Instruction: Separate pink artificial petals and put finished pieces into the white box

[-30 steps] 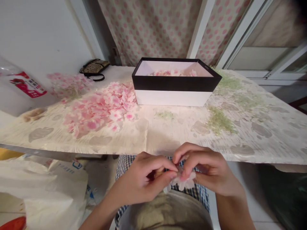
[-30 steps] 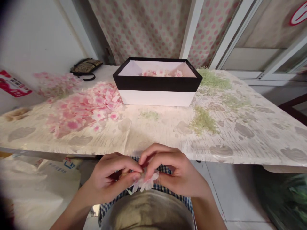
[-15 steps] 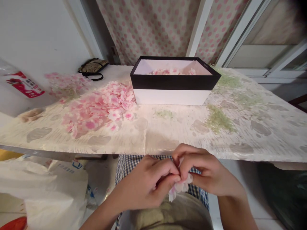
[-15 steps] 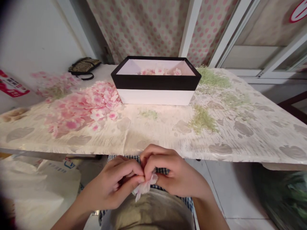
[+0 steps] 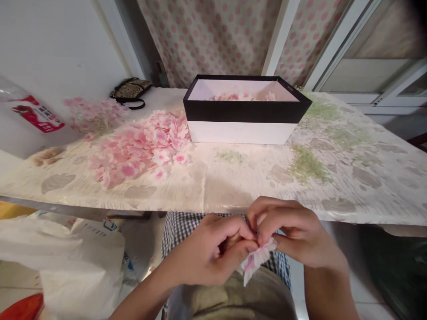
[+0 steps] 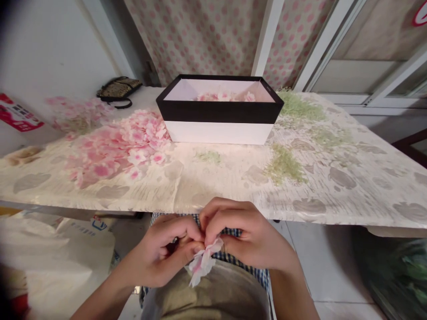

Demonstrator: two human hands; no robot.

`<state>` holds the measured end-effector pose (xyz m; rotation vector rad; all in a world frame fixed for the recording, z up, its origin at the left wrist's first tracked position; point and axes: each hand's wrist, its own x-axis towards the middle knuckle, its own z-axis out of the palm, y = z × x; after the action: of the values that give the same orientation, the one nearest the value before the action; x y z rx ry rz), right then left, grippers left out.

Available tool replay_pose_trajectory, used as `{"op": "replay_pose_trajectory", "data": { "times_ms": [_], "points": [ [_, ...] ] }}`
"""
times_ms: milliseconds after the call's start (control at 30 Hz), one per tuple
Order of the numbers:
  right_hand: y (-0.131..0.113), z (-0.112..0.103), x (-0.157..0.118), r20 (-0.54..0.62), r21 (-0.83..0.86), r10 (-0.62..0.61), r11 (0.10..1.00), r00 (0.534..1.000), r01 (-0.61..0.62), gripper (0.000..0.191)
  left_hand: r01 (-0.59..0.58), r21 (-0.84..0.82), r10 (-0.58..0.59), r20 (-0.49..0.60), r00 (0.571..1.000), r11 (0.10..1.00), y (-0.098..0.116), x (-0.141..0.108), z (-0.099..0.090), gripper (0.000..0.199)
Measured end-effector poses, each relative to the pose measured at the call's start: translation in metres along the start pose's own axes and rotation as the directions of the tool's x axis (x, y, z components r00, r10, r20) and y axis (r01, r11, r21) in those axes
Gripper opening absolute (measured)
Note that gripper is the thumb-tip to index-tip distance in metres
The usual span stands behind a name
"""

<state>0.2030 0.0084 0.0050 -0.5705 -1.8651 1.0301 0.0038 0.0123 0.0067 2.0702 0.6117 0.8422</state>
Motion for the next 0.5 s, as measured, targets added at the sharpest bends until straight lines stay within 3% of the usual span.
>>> {"op": "replay_pose_trajectory", "data": {
  "times_ms": [133, 200, 233, 300, 333, 367, 500],
  "points": [
    [0.004, 0.004, 0.000, -0.077, -0.038, 0.053, 0.998, 0.996, -0.056, 0.016, 0.022, -0.015, -0.023, -0.049, 0.999, 1.000, -0.005, 0.007, -0.004, 0.015],
    [0.008, 0.004, 0.001, -0.191, 0.045, 0.111, 0.994, 0.975, -0.104, 0.026, 0.025, -0.029, -0.030, -0.205, 0.978, 0.999, -0.016, 0.018, -0.011, 0.013],
    [0.010, 0.003, 0.002, -0.239, 0.125, 0.138, 0.986, 0.961, -0.110, 0.033, 0.030, -0.029, -0.037, -0.322, 0.946, 0.999, -0.024, 0.025, -0.017, 0.012],
    [0.012, -0.001, 0.004, -0.277, 0.301, 0.171, 0.950, 0.946, -0.083, 0.046, 0.062, 0.007, -0.048, -0.553, 0.832, 0.998, -0.042, 0.040, -0.030, 0.010],
    [0.013, -0.002, 0.005, -0.282, 0.369, 0.170, 0.928, 0.944, -0.057, 0.051, 0.111, 0.053, -0.055, -0.615, 0.787, 0.992, -0.052, 0.046, -0.036, 0.009],
    [0.012, -0.004, 0.006, -0.284, 0.414, 0.172, 0.909, 0.943, -0.041, 0.055, 0.152, 0.131, -0.038, -0.624, 0.780, 0.980, -0.062, 0.050, -0.042, 0.009],
    [0.011, -0.004, 0.009, -0.260, 0.528, 0.204, 0.849, 0.944, -0.038, 0.061, 0.252, 0.419, 0.015, -0.538, 0.843, 0.872, -0.088, 0.052, -0.053, 0.021]
  ]
}}
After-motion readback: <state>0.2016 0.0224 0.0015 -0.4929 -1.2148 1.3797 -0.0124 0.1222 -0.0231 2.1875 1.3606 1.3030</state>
